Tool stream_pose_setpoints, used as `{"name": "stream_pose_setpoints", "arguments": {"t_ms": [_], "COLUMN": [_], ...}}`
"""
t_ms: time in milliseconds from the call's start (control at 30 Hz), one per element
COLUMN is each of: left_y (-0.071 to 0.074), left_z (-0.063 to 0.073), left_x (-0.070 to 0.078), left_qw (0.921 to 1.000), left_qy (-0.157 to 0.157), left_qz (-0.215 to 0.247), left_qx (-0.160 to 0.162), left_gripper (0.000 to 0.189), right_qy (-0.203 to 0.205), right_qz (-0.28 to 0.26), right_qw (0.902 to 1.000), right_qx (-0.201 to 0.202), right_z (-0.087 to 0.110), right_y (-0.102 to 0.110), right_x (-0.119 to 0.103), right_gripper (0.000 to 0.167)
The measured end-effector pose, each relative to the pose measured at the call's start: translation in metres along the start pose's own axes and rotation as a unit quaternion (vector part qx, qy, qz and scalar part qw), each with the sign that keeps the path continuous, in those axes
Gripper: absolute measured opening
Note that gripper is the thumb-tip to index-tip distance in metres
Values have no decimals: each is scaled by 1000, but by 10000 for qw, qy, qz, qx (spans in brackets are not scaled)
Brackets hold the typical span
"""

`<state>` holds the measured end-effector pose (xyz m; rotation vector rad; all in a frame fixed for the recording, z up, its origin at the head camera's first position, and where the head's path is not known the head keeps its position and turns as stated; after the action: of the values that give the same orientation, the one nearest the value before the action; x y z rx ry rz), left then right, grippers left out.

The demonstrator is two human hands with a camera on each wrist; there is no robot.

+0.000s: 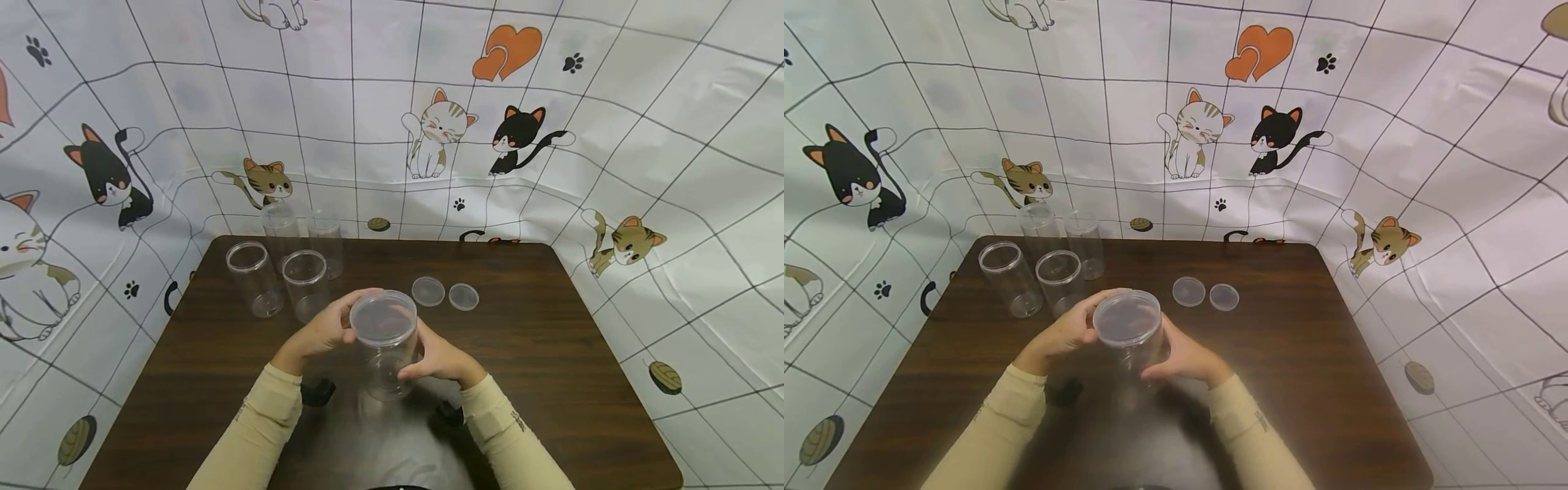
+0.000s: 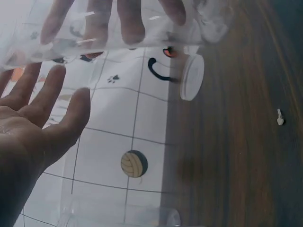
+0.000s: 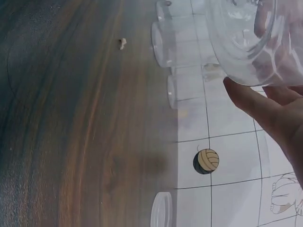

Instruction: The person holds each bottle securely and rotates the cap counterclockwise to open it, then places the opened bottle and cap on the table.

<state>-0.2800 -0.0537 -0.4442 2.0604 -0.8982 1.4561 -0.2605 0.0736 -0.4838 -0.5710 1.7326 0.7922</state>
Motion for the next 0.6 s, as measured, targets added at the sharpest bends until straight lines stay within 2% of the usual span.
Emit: {"name": "stream_pose_setpoints", "arguments": {"t_ms": [67,133,200,233,300,367,400,433,533,567,600], "left_y": [-2,-1,3,5,9,11,12,11,7,6,5], "left_z": [1,2,2,3,4,6,7,8,10,11,11], "left_x": [-1,-1,0,0,1,0,0,-1,-3,-3,-3], "left_qw": [10000,9995,9959,9917,9764,9560,9451,9355,9137,9076,9026], "left_qy": [22,75,128,159,257,330,333,321,168,115,94], "left_qz": [-19,-240,-596,-816,-1296,-1589,-1676,-1691,-1577,-1549,-1531], "left_qx": [-51,180,668,981,1706,2443,2785,3085,3742,3900,4021], "left_gripper": [114,111,110,110,112,113,112,111,105,103,102], "right_qy": [-50,-89,-139,-164,-213,-161,-110,-99,-46,-62,-88], "right_qz": [80,293,671,907,1442,2086,2471,2840,3949,4214,4391], "right_qw": [10000,9992,9948,9901,9737,9464,9281,9078,8342,8124,7960], "right_qx": [-7,241,752,1060,1750,2459,2782,3085,3850,4030,4166], "right_z": [0,-1,-3,-4,-5,-6,-7,-6,-4,-2,-1], "right_y": [-2,0,5,7,11,13,12,10,3,0,-3], "right_x": [2,4,5,6,5,0,-3,-6,-15,-18,-19], "right_gripper": [113,114,115,117,120,121,122,121,121,121,121]}}
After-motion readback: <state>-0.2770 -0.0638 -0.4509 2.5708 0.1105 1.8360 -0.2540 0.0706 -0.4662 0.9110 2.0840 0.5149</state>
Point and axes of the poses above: each hand's wrist, its own z-axis away from the middle knuckle, its own y-axis out of the back of the hand, x = y × z, the point moved 10 cm from there along -z, towards the middle knuckle, and after that the axes turned 2 degrees about -x, right-handed, at the moved point
